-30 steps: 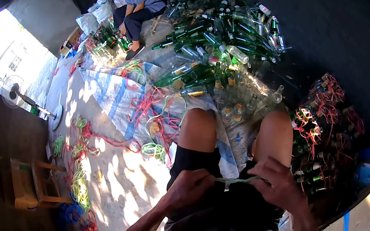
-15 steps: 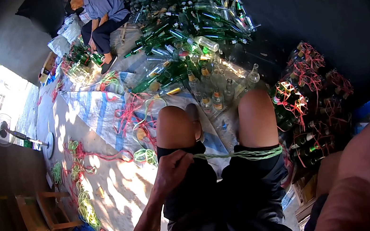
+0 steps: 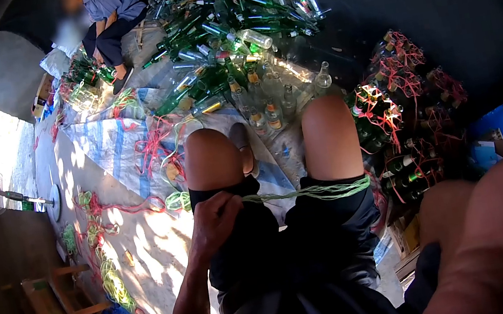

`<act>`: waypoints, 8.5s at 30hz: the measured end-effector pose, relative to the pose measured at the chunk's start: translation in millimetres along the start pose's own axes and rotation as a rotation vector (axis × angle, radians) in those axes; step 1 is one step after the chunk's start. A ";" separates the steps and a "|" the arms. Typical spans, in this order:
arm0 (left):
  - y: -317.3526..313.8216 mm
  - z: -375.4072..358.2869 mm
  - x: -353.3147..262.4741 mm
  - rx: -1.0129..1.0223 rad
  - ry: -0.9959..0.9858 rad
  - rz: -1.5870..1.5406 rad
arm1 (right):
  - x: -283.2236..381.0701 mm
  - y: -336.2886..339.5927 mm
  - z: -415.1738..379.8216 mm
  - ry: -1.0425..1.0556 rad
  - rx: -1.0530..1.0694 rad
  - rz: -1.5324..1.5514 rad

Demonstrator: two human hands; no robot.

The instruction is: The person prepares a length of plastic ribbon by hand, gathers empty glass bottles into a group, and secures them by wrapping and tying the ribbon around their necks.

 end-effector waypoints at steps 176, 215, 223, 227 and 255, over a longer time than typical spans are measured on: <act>-48.8 68.4 -141.2 0.242 -0.249 -0.111 | -121.2 31.9 -183.7 -0.483 -0.256 0.218; 46.8 92.3 -51.0 -0.161 -0.229 -0.082 | -141.5 -4.7 -85.5 -0.478 -0.297 0.144; 58.6 123.0 -41.1 -0.200 -0.240 -0.115 | -156.4 -6.7 -60.5 -0.399 -0.265 0.097; 66.6 143.6 -19.7 -0.245 -0.211 -0.114 | -167.9 -10.6 -48.6 -0.410 -0.264 0.103; 11.0 192.8 85.1 -0.165 -0.050 -0.300 | -269.0 -29.2 -57.6 -0.646 -0.175 0.261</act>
Point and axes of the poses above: each hand's wrist, its own z-axis towards the middle knuckle, its own y-axis out of the back of the hand, x = y × z, the point moved 8 cm from there along z, towards the middle knuckle, and after that the axes turned 15 degrees about z, right-handed, at the moved point
